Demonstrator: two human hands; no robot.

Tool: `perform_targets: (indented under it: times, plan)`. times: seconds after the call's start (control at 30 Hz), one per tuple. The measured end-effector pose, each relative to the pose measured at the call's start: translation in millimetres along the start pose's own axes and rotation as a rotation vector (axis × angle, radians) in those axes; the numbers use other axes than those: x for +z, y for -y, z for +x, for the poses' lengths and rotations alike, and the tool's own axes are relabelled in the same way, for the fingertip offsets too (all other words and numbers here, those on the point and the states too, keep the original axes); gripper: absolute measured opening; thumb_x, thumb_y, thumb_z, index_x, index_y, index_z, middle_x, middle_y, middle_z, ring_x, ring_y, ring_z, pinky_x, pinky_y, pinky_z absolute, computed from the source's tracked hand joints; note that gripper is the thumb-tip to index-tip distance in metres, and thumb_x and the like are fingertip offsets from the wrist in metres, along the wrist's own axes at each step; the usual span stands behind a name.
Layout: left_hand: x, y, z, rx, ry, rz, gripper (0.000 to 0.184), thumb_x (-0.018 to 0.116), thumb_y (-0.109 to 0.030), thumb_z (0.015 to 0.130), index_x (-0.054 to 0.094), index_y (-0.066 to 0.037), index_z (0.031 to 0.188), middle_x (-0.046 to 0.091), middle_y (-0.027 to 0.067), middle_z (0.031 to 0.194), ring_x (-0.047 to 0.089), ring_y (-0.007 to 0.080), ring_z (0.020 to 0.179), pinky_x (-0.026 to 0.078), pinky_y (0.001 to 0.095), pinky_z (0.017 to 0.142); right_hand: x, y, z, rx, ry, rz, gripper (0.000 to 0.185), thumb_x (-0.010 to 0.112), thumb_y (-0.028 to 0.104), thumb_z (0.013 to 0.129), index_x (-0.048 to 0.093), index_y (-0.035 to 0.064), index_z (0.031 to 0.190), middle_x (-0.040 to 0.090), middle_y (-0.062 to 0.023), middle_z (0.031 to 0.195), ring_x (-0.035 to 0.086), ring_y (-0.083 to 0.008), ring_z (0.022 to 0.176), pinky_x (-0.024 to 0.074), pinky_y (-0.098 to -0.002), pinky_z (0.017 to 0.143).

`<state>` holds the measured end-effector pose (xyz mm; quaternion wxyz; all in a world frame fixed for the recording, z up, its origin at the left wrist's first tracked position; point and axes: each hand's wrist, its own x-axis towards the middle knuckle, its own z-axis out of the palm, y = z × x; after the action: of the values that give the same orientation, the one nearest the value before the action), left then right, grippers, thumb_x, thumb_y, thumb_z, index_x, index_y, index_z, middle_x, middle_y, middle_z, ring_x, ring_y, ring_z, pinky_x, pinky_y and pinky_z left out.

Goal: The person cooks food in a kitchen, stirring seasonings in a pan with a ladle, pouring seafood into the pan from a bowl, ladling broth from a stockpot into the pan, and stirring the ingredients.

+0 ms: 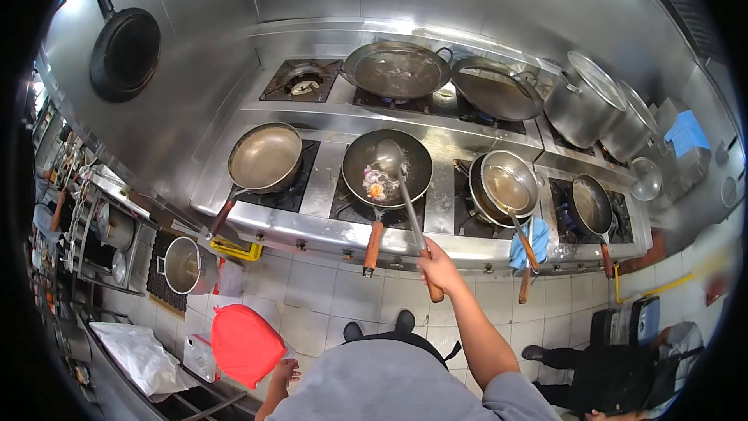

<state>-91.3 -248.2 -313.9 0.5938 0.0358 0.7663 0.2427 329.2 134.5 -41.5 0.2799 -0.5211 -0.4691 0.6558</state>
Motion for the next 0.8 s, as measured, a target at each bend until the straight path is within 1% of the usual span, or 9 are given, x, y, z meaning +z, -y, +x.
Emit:
perform_targets:
  times: [0.13,0.33,0.4,0.43,0.5,0.53,0.6,0.73,0.8]
  plan:
    - [4.6,-11.2,6.6,0.039,0.003,0.006,0.024,0.058,-0.024,0.092,0.054,-0.010,0.111,0.059,0.0056,0.095,0.062,0.0212,0.072,0.053,0.0365,0.057,-1.7,7.7,-14.1,0.032,0.062,-0.042,0.068,0.056,0.005,0.087,0.027,0.0087,0.148,0.052,-0.0042,0.073,0.051,-0.0120,0.052,0.0435,-0.0287,0.043]
    - [14.3,-49.4,7.3,0.131,0.032,-0.013,0.033,0.059,-0.023,0.091,0.053,-0.008,0.120,0.061,0.0059,0.100,0.062,0.0206,0.079,0.053,0.0358,0.060,-20.9,23.8,-30.2,0.096,0.087,-0.172,0.069,0.059,0.007,0.085,0.029,0.0053,0.147,0.058,-0.0075,0.079,0.053,-0.0129,0.055,0.0457,-0.0300,0.046]
    - [18.1,-59.4,3.1,0.130,0.029,-0.012,0.035,0.059,-0.023,0.091,0.053,-0.007,0.122,0.061,0.0058,0.100,0.062,0.0205,0.077,0.053,0.0356,0.060,-13.9,18.0,-17.5,-0.113,-0.171,-0.524,0.068,0.060,0.009,0.083,0.032,0.0029,0.145,0.062,-0.0112,0.087,0.055,-0.0162,0.057,0.0481,-0.0318,0.051]
    - [19.9,-62.3,-0.3,0.125,0.032,-0.004,0.037,0.059,-0.022,0.092,0.052,-0.007,0.124,0.062,0.0057,0.099,0.062,0.0205,0.076,0.053,0.0353,0.059,-17.4,2.1,-1.0,-0.115,-0.168,-0.523,0.068,0.060,0.009,0.083,0.032,0.0029,0.145,0.062,-0.0112,0.087,0.055,-0.0162,0.057,0.0481,-0.0318,0.051]
    - [22.2,-62.0,-0.6,0.121,0.036,0.011,0.035,0.059,-0.022,0.092,0.052,-0.007,0.123,0.062,0.0054,0.097,0.062,0.0205,0.075,0.053,0.0354,0.059,-29.0,-38.3,33.9,-0.453,-0.341,-0.777,0.068,0.059,0.011,0.082,0.034,0.0013,0.144,0.063,-0.0132,0.092,0.056,-0.0192,0.057,0.0492,-0.0332,0.054]
    - [22.2,-61.0,0.5,0.116,0.042,0.029,0.034,0.058,-0.021,0.092,0.052,-0.007,0.123,0.062,0.0051,0.096,0.062,0.0205,0.073,0.053,0.0354,0.058,-22.1,-26.6,26.5,-0.448,-0.347,-0.772,0.068,0.059,0.011,0.082,0.034,0.0013,0.144,0.063,-0.0132,0.092,0.056,-0.0192,0.057,0.0492,-0.0332,0.054]
    - [21.7,-56.3,4.0,0.101,0.043,0.031,0.033,0.058,-0.021,0.092,0.053,-0.007,0.121,0.062,0.0049,0.094,0.062,0.0207,0.072,0.053,0.0357,0.058,3.3,27.2,-0.2,-0.078,-0.136,-0.380,0.066,0.059,0.011,0.083,0.035,0.0026,0.144,0.061,-0.0105,0.088,0.055,-0.0167,0.056,0.0483,-0.0317,0.053]
    - [19.1,-48.5,7.3,0.070,0.037,0.017,0.042,0.061,-0.021,0.089,0.052,-0.004,0.126,0.063,0.0068,0.099,0.063,0.0208,0.073,0.052,0.0341,0.056,-4.3,40.4,-28.0,0.049,0.146,-0.161,0.066,0.057,0.006,0.083,0.033,0.0042,0.145,0.055,-0.0038,0.080,0.050,-0.0117,0.055,0.0443,-0.0274,0.050]
    - [18.7,-48.4,2.0,0.073,0.036,0.012,0.042,0.061,-0.021,0.090,0.052,-0.004,0.127,0.063,0.0068,0.099,0.063,0.0210,0.074,0.053,0.0343,0.056,-8.8,45.2,-43.8,0.048,0.141,-0.203,0.066,0.057,0.006,0.084,0.033,0.0047,0.145,0.054,-0.0030,0.079,0.050,-0.0112,0.055,0.0438,-0.0270,0.049]
